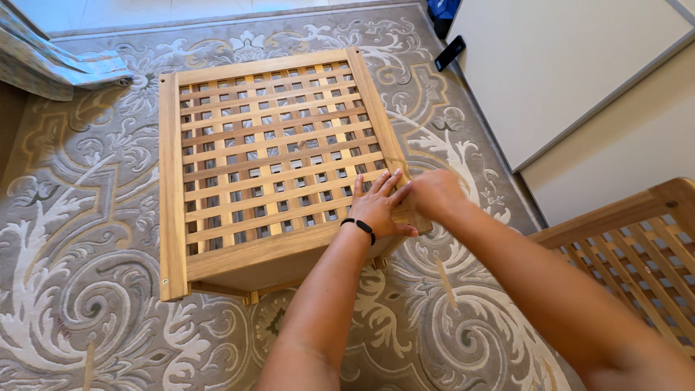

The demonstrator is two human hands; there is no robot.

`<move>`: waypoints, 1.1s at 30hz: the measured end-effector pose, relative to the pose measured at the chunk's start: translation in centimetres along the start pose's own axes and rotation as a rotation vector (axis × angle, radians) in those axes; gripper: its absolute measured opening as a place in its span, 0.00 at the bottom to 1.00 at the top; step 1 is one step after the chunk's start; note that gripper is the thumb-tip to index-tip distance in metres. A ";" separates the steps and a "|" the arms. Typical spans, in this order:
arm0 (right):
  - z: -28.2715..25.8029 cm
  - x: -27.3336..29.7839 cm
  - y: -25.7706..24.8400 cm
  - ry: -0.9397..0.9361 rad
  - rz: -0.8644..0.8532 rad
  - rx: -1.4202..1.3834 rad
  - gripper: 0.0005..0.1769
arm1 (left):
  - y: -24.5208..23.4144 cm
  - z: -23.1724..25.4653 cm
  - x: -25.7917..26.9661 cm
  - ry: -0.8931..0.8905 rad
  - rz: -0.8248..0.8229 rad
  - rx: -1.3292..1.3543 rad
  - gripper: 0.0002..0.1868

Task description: The person assembles a wooden crate by attaching side panels and a top lid using metal fasteners. They align the panels, insert the fasteners, and tighten them by hand to secure the structure.

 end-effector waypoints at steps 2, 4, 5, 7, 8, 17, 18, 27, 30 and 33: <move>-1.9 0.7 0.2 -0.083 0.036 -0.021 0.26 | 0.7 -0.3 -0.4 0.005 -0.002 -0.021 0.64; -3.0 2.5 0.3 -0.157 0.083 -0.078 0.17 | 1.0 -0.5 -0.6 0.041 0.105 -0.049 0.62; -3.6 3.5 0.2 -0.194 0.108 -0.108 0.13 | 1.1 -0.6 -0.6 0.059 0.158 -0.065 0.60; -3.8 5.8 0.0 -0.286 0.098 -0.084 0.05 | 1.2 -0.6 -0.6 0.061 0.172 -0.058 0.59; -3.7 6.8 -0.3 -0.332 0.092 -0.072 0.03 | 1.1 -0.5 -0.5 0.062 0.179 -0.055 0.58; 2.5 6.6 -2.1 0.167 -0.412 0.022 0.11 | -1.1 0.3 0.5 0.005 0.014 0.037 0.65; 3.1 5.6 -2.2 0.186 -0.355 0.023 0.11 | -1.3 0.4 0.5 0.005 0.017 0.032 0.65; -1.2 0.0 -0.8 -0.139 0.188 -0.037 0.08 | -0.6 0.1 0.3 0.009 -0.004 0.006 0.65; -3.7 2.5 0.0 -0.341 -0.037 0.056 0.08 | -0.4 -0.1 0.0 0.017 0.041 -0.009 0.64; -2.9 6.6 -0.6 -0.429 -0.089 0.029 0.18 | -0.3 0.0 0.0 0.022 0.078 -0.029 0.62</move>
Point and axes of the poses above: each hand's wrist, its own x-axis away from the middle knuckle, its own y-axis out of the palm, z = x × y, the point moved 3 cm from there along -x, towards the middle knuckle, and after that the axes turned 1 degree about z, right-handed, at the moved point
